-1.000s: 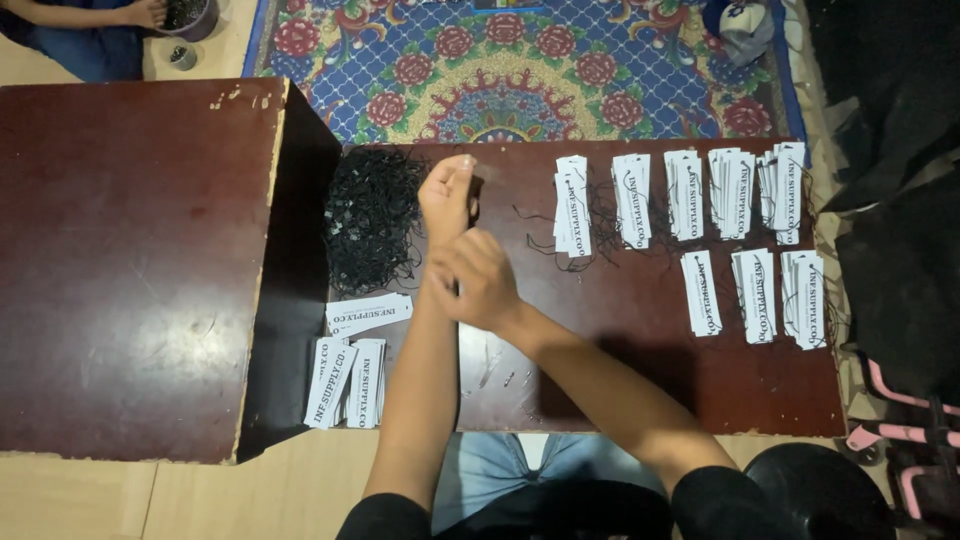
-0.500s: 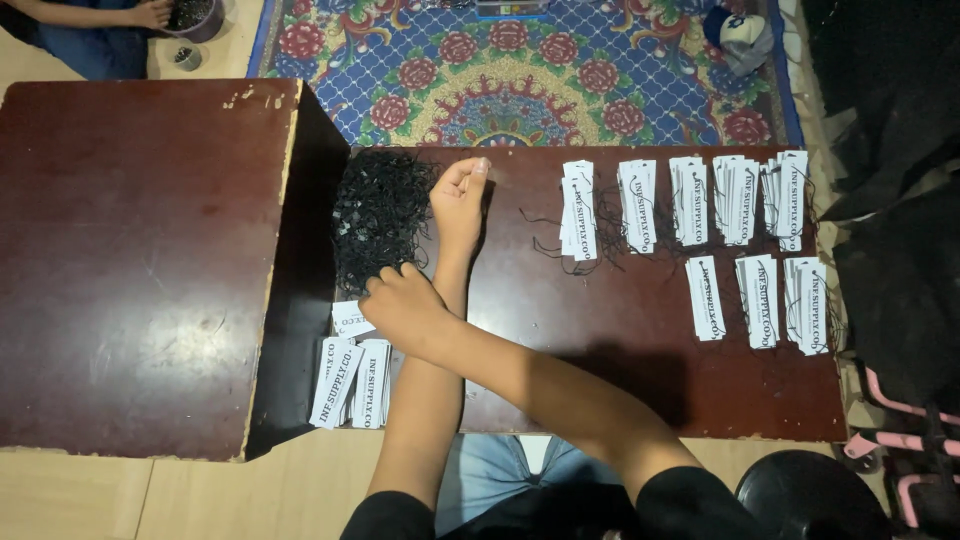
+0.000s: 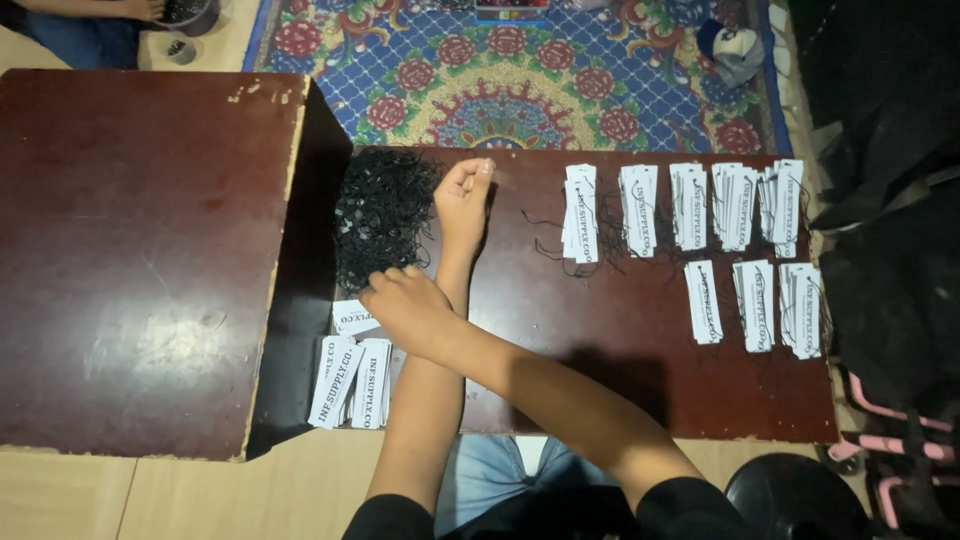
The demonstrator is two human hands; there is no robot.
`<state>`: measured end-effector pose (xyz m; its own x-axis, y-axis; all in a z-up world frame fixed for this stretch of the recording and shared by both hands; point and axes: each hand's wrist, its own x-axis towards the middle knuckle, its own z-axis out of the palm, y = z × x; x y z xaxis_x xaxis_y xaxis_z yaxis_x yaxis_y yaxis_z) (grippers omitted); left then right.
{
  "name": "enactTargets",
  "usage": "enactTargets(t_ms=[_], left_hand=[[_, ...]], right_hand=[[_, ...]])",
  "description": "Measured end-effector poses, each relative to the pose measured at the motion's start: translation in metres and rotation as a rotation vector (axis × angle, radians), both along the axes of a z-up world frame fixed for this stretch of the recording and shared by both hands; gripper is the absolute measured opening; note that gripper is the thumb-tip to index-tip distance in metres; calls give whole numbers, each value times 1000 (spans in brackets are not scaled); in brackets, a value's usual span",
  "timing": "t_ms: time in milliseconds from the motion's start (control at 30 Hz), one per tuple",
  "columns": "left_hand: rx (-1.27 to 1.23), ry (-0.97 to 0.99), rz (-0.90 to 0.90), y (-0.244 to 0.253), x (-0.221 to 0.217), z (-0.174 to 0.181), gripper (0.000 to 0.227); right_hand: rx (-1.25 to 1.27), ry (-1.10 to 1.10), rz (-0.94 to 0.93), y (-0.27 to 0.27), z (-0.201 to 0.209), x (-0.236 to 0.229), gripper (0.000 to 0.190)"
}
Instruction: Attaching brand labels to black elastic loops on a wooden work surface.
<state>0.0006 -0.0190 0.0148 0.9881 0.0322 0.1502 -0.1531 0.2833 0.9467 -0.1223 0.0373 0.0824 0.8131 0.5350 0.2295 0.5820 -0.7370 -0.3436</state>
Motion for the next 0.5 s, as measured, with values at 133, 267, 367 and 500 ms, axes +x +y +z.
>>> enactTargets(t_ms=[133, 267, 367, 500], left_hand=[[-26, -4, -11, 1, 2, -3, 11], [-25, -22, -7, 1, 2, -6, 10], [-30, -40, -3, -1, 5, -12, 10], [-35, -60, -6, -1, 8, -19, 11]], right_hand=[[31, -62, -34, 4, -17, 1, 17], [75, 6, -52, 1, -18, 3, 22], [128, 110, -56, 0, -19, 8, 20], [181, 177, -83, -4, -11, 10, 20]])
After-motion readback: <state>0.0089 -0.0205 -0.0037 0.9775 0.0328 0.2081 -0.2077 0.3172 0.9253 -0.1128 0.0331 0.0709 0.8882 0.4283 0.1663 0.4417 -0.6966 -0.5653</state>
